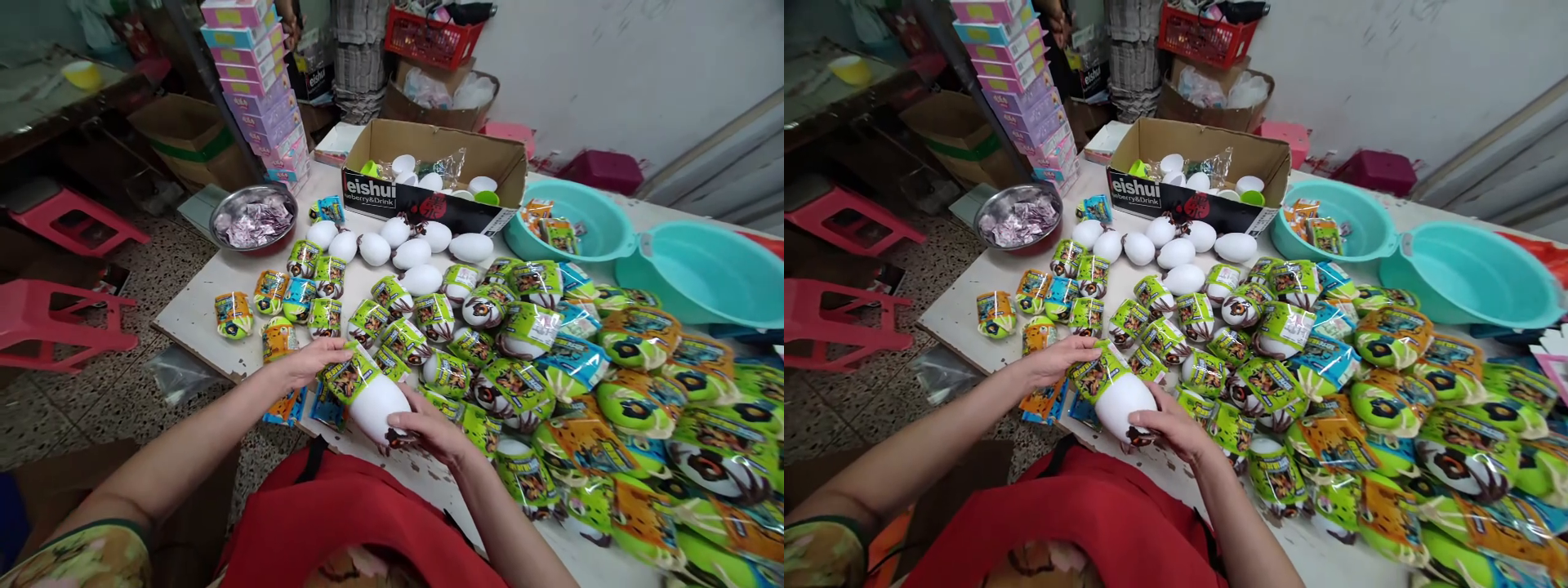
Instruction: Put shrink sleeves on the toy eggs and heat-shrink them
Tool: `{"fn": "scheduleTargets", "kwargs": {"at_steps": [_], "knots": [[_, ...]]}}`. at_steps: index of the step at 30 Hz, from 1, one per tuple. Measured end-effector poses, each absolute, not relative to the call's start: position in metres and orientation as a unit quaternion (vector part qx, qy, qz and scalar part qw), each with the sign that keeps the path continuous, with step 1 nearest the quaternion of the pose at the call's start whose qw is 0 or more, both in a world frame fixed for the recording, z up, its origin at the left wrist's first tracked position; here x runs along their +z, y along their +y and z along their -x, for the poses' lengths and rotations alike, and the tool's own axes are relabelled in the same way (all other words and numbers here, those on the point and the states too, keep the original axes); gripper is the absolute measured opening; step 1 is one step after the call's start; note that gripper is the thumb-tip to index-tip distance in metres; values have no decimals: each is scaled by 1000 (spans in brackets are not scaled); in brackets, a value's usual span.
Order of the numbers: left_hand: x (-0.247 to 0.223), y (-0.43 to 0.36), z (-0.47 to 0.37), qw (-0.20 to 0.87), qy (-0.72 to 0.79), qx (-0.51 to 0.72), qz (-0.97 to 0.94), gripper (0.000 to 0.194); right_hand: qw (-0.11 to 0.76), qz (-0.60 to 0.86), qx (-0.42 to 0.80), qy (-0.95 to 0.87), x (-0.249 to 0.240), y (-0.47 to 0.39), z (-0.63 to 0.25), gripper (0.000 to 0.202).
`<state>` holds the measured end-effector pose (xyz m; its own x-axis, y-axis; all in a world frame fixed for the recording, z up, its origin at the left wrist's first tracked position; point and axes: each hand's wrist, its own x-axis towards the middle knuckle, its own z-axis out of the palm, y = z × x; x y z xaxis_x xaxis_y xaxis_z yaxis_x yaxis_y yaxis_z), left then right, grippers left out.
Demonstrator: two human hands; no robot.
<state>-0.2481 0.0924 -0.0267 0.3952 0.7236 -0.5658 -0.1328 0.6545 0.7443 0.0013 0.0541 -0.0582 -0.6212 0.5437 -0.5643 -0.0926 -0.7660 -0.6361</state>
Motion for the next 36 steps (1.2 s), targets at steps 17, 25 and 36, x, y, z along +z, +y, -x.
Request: {"fn": "scheduleTargets", "kwargs": {"at_steps": [17,25,36], "knots": [[-6,109,265,751,380,109,-530,23,205,364,900,-123,-68,39,-9,60],[-5,98,250,700,427,200,-536,25,228,383,881,-156,-54,40,5,46],[-13,65,240,653,566,283,-416,46,349,387,843,-134,-47,13,31,66]]}}
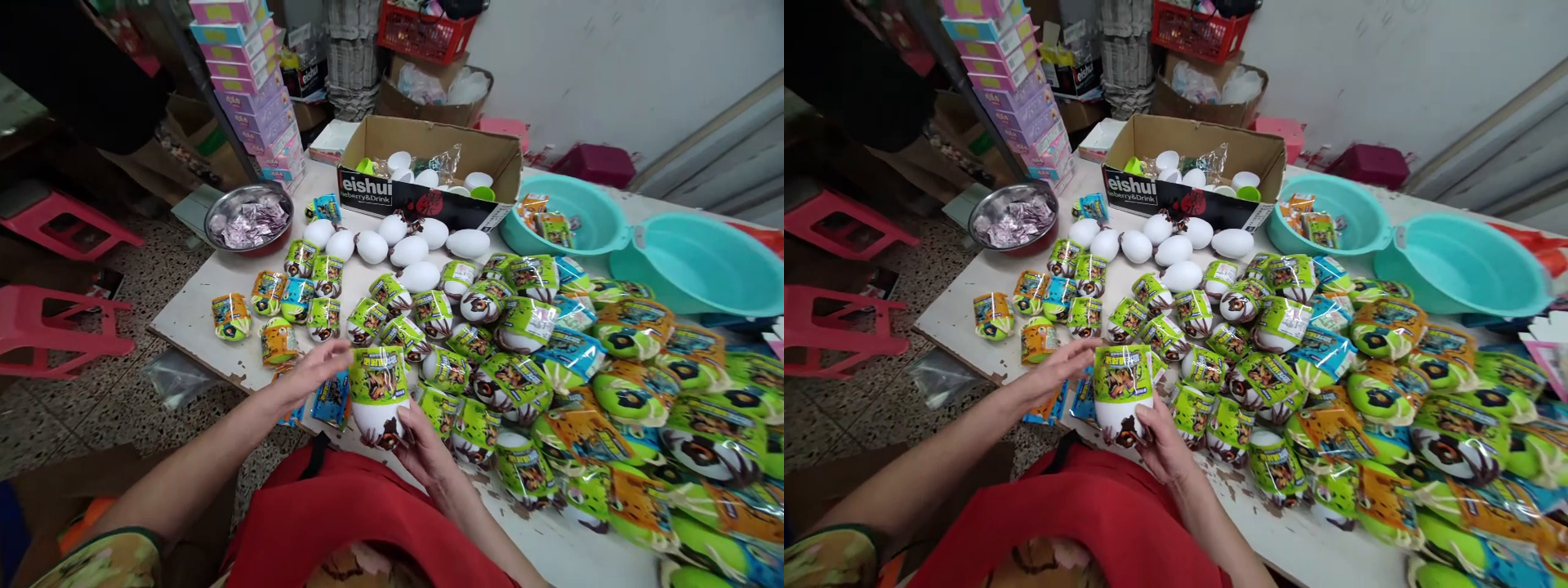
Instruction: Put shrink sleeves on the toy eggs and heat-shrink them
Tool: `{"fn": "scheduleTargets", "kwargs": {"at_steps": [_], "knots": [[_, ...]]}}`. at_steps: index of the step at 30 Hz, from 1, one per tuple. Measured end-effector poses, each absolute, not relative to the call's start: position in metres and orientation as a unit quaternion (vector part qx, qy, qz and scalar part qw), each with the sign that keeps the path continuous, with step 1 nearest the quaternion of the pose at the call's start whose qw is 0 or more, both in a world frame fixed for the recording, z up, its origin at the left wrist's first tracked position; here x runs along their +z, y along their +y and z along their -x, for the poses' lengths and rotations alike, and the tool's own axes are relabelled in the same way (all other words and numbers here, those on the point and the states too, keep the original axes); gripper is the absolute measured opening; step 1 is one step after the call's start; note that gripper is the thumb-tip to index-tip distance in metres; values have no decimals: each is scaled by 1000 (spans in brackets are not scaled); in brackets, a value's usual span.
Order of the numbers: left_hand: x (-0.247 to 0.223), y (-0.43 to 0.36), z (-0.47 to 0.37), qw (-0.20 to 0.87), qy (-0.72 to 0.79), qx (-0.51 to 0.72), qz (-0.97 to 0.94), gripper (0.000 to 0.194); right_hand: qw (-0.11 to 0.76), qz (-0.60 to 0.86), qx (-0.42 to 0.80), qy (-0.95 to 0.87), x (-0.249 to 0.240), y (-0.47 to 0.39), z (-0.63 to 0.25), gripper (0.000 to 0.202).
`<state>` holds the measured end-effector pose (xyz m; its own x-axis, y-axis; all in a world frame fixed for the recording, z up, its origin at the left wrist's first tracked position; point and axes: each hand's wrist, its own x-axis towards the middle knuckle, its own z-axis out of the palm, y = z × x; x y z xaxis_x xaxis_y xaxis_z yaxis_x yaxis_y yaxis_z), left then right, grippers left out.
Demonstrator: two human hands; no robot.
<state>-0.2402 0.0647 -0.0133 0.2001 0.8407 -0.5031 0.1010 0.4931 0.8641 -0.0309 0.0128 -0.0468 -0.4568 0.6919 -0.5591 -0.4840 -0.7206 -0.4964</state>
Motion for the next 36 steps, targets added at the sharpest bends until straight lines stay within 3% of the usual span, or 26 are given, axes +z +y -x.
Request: {"fn": "scheduleTargets", "kwargs": {"at_steps": [3,8,16,25,29,36], "knots": [[-19,50,236,769,493,229,-336,56,359,386,841,-123,-45,-1,31,68],[-17,40,222,806,445,212,-328,52,339,356,859,-145,-38,-6,19,66],[-28,19,218,820,452,190,-294,50,322,395,840,-186,-36,-12,16,56],[-22,25,218,810,459,175,-320,60,346,409,824,-183,-42,-11,12,66],[-32,19,221,834,434,164,-299,59,330,442,804,-224,-49,-14,9,60],[-35,25,206,810,450,274,-256,67,342,473,779,-229,-53,9,21,61]]}}
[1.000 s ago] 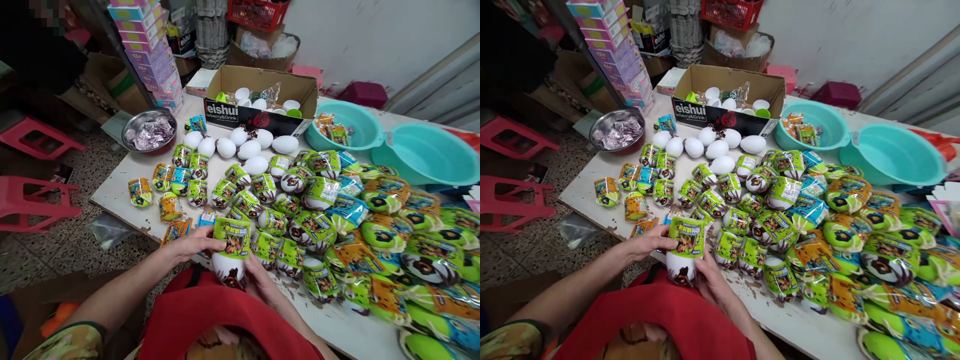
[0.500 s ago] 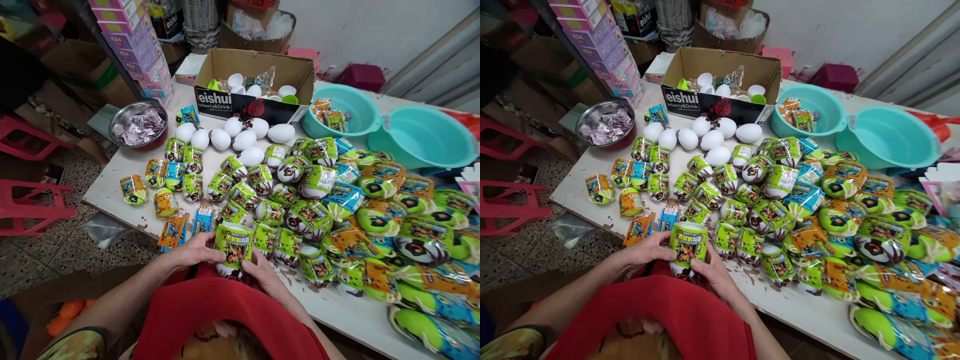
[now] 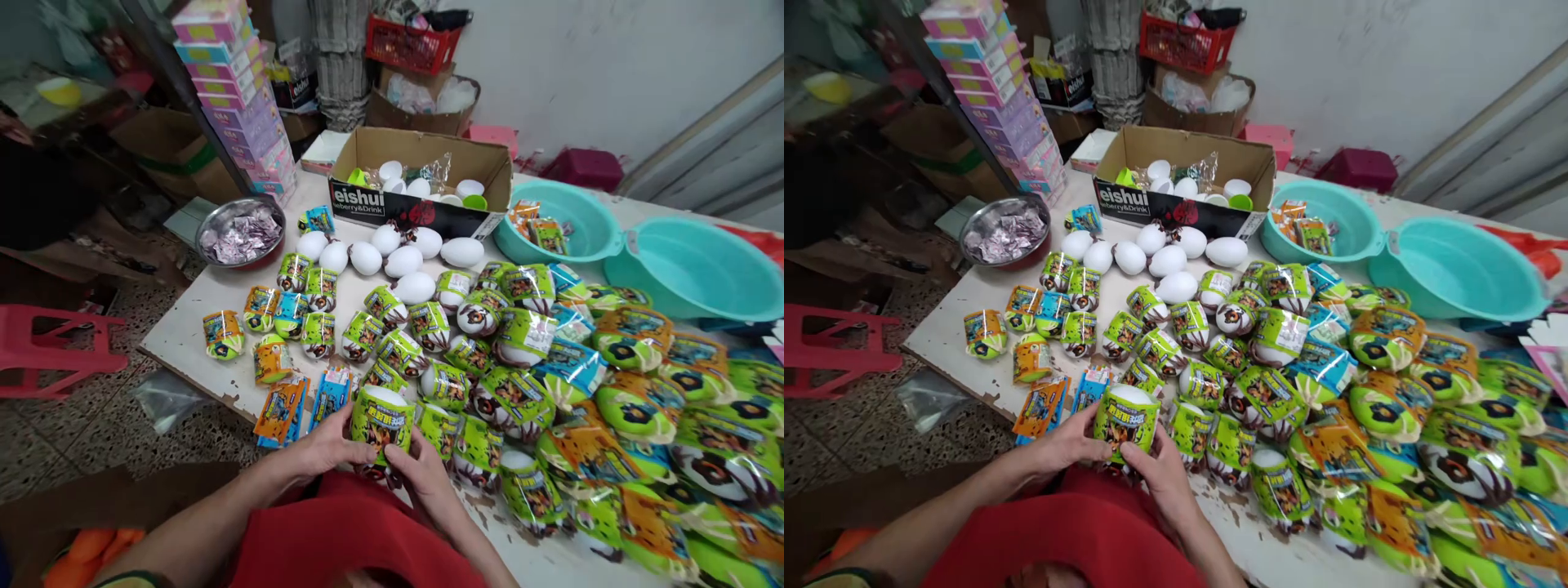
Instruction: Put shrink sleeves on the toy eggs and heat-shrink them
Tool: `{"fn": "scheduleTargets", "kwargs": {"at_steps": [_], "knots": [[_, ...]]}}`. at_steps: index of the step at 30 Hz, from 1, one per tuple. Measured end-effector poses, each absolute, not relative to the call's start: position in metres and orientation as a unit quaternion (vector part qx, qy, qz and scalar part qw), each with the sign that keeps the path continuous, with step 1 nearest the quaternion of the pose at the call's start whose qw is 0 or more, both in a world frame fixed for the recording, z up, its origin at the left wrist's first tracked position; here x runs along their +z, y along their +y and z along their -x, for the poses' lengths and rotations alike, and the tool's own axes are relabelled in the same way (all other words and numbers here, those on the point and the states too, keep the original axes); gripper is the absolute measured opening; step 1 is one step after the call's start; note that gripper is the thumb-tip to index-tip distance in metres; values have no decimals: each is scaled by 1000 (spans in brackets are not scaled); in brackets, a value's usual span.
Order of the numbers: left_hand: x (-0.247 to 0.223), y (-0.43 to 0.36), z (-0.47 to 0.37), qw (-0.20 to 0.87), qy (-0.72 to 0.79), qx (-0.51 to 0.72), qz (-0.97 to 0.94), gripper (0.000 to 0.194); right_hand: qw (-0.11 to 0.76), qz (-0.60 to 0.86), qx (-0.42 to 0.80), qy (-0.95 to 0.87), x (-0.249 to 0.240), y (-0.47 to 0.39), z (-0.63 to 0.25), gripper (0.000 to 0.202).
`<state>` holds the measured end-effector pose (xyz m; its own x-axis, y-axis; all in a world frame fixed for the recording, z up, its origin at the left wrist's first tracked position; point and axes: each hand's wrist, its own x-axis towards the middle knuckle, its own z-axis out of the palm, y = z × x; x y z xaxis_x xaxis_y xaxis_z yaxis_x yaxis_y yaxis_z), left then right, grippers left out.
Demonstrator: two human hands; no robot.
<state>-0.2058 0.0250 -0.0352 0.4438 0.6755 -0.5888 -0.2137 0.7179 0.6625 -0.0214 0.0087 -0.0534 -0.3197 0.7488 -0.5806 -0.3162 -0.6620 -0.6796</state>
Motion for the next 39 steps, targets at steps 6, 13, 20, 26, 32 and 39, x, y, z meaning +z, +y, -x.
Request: {"fn": "scheduleTargets", "kwargs": {"at_steps": [6,13,20,26,32,39], "knots": [[-30,112,231,669,559,334,-358,62,377,468,770,-214,-53,64,30,68],[-59,245,243,319,803,155,-479,91,353,552,698,-289,-38,193,-3,101],[-83,263,225,294,787,70,-538,73,549,604,492,-302,-15,268,-47,76],[-72,161,253,227,791,45,-566,45,397,560,580,-438,-35,150,-23,49],[-130,43,261,277,816,-75,-501,38,217,462,695,-506,-109,13,54,40],[-166,36,264,294,821,-68,-485,23,189,469,673,-540,-165,4,95,46]]}}
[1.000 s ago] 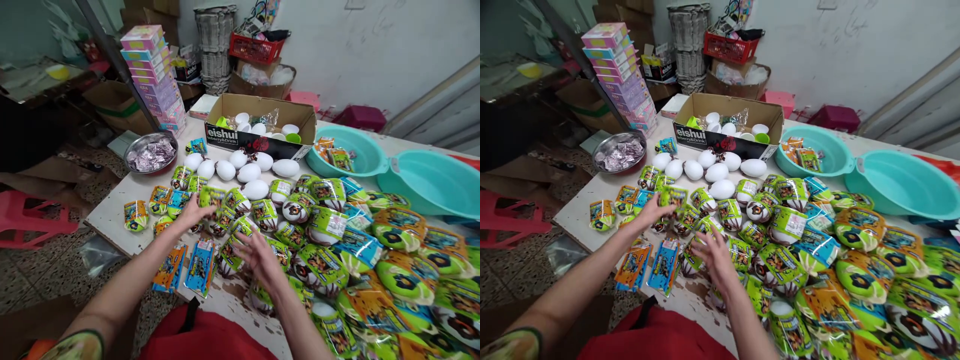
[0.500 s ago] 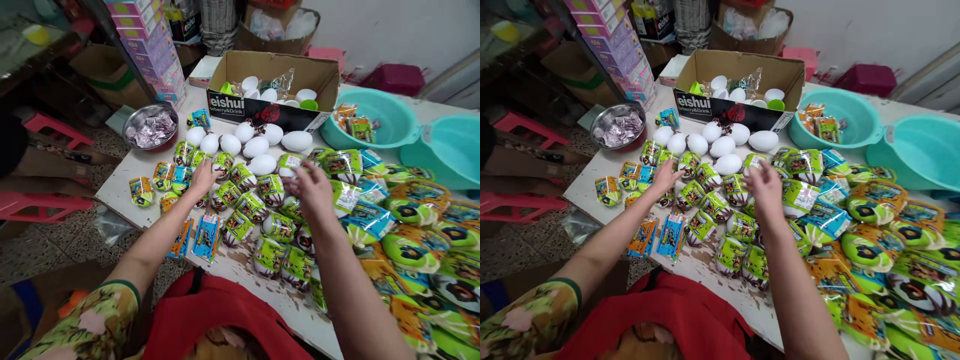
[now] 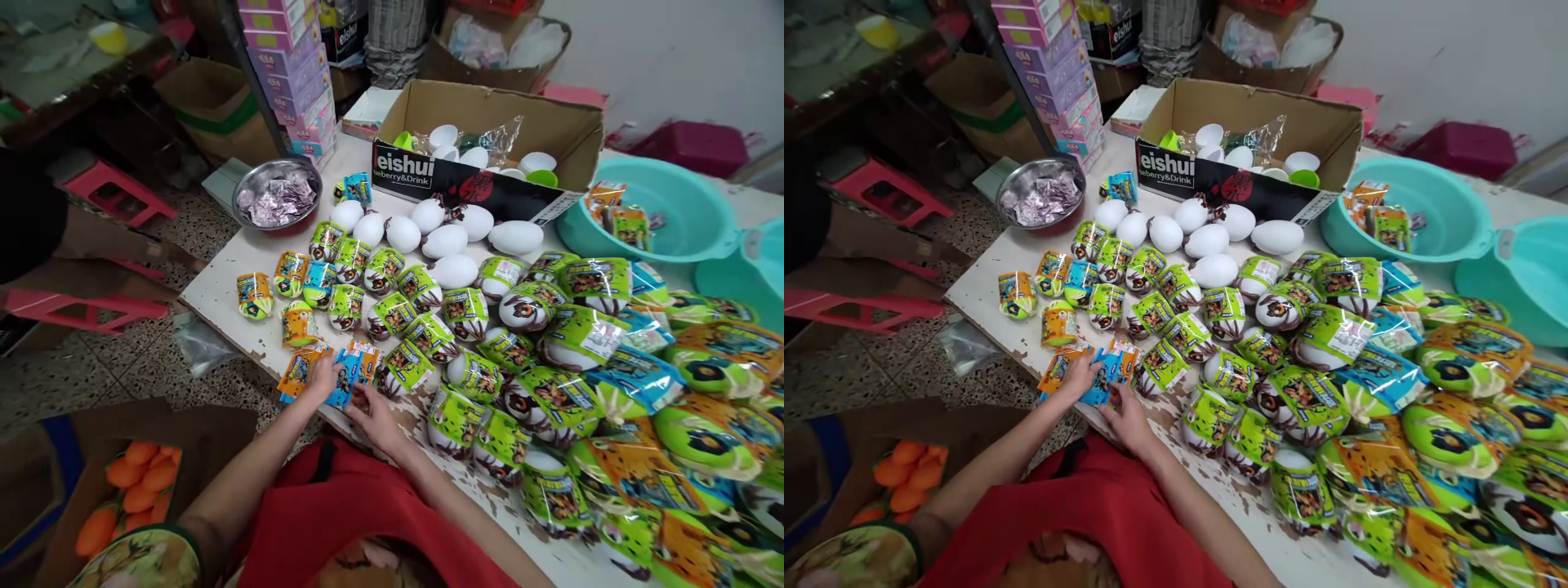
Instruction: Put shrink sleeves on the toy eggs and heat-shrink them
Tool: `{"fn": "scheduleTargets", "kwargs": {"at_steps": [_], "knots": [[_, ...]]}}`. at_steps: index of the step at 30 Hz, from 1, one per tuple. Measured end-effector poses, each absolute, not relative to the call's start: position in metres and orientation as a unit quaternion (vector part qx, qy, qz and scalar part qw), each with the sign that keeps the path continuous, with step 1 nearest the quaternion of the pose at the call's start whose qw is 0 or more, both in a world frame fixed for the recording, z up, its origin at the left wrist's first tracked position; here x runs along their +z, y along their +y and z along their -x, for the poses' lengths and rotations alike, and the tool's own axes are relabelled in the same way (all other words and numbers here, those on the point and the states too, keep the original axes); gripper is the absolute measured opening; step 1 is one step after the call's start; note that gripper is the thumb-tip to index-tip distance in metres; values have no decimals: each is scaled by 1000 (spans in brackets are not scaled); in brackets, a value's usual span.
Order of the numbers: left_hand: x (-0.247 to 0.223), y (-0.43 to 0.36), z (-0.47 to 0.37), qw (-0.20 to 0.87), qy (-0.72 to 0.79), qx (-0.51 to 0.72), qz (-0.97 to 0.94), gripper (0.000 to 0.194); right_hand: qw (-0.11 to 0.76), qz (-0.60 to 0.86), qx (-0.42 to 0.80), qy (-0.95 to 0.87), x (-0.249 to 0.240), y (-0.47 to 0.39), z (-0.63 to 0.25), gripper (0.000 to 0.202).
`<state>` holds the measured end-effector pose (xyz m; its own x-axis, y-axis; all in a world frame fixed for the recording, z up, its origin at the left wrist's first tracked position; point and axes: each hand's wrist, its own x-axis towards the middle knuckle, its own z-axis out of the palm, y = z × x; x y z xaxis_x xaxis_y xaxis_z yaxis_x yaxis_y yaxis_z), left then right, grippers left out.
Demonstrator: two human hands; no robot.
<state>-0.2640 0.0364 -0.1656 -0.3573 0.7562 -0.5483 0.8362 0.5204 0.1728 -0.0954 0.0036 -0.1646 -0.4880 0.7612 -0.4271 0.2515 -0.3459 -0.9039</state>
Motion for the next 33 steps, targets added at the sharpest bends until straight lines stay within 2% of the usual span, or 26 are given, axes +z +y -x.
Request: {"fn": "scheduleTargets", "kwargs": {"at_steps": [5,10,14,18,21,24,29,31,33], "knots": [[-162,25,288,272,835,-54,-475,23,195,521,670,-491,-186,7,103,48],[-151,10,319,202,865,-44,-457,21,176,518,634,-547,-182,3,102,43],[-144,3,306,141,877,-20,-459,35,163,518,563,-622,-172,-1,96,39],[-158,14,266,190,850,4,-491,34,138,483,508,-700,-168,-6,90,39],[-175,27,251,245,838,4,-487,27,122,478,501,-711,-169,-7,89,40],[-183,33,259,288,831,-7,-476,21,116,486,498,-709,-169,-7,89,45],[-177,29,280,332,816,-20,-473,24,108,495,483,-714,-162,-2,91,51],[-173,28,285,339,810,-20,-478,24,84,488,462,-736,-157,0,92,54],[-171,26,290,334,810,-20,-482,23,23,479,431,-765,-153,2,94,57]]}}
